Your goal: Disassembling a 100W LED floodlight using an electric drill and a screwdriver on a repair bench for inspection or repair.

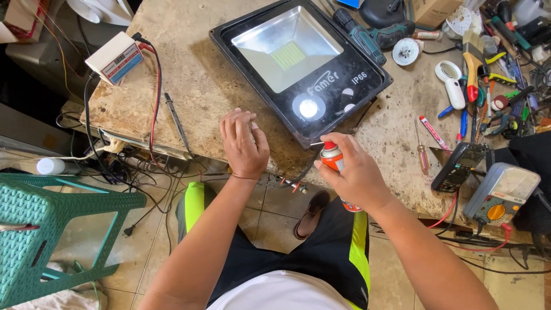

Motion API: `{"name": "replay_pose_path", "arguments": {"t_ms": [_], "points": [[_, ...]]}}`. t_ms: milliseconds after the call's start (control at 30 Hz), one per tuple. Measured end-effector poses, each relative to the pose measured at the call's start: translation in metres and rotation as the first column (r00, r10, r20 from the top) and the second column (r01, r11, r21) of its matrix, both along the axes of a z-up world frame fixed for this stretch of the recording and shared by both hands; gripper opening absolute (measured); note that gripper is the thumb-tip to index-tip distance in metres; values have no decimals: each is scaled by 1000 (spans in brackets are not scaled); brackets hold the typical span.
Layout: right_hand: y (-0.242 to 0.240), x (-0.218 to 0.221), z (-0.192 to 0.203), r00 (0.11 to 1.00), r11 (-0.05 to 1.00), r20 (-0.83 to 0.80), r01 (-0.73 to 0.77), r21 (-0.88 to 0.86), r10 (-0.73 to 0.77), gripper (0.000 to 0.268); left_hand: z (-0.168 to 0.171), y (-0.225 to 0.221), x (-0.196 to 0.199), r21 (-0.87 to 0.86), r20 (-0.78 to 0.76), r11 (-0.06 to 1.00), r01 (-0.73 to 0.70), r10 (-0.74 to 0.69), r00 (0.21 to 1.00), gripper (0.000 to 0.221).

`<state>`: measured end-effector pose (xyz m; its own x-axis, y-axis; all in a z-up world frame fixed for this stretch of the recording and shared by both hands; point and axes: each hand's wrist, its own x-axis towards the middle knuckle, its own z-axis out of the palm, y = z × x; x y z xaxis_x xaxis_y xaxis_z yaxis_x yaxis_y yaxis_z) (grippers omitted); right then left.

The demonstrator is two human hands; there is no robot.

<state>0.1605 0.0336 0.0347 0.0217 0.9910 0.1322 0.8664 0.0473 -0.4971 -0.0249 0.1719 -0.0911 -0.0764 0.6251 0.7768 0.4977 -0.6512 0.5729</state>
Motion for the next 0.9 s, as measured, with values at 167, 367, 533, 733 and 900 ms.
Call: {"name": "replay_pose_path", "arguments": {"t_ms": [167,367,533,733,900], "points": [[1,-3,0,1000,1000,-1,-8,-10,8,50,1,0,0,-4,12,1000,5,-5,1000,17],[-5,-5,-1,1000,1000,-2,9,-17,-9,52,-3,1,1,-11,23,1000,0,0,1000,16],[-16,1,-15,996,994,-57,71,85,-66,56,4,-1,-1,-17,42,1000,23,-22,999,15],[-38,20,-19,877,957,-428,278,79,-220,56,15,-3,-2,-7,53,1000,13,-12,999,12],[-29,46,29,859,901,-419,396,180,-294,79,14,0,-4,-14,-2,1000,-14,14,1000,12]]}}
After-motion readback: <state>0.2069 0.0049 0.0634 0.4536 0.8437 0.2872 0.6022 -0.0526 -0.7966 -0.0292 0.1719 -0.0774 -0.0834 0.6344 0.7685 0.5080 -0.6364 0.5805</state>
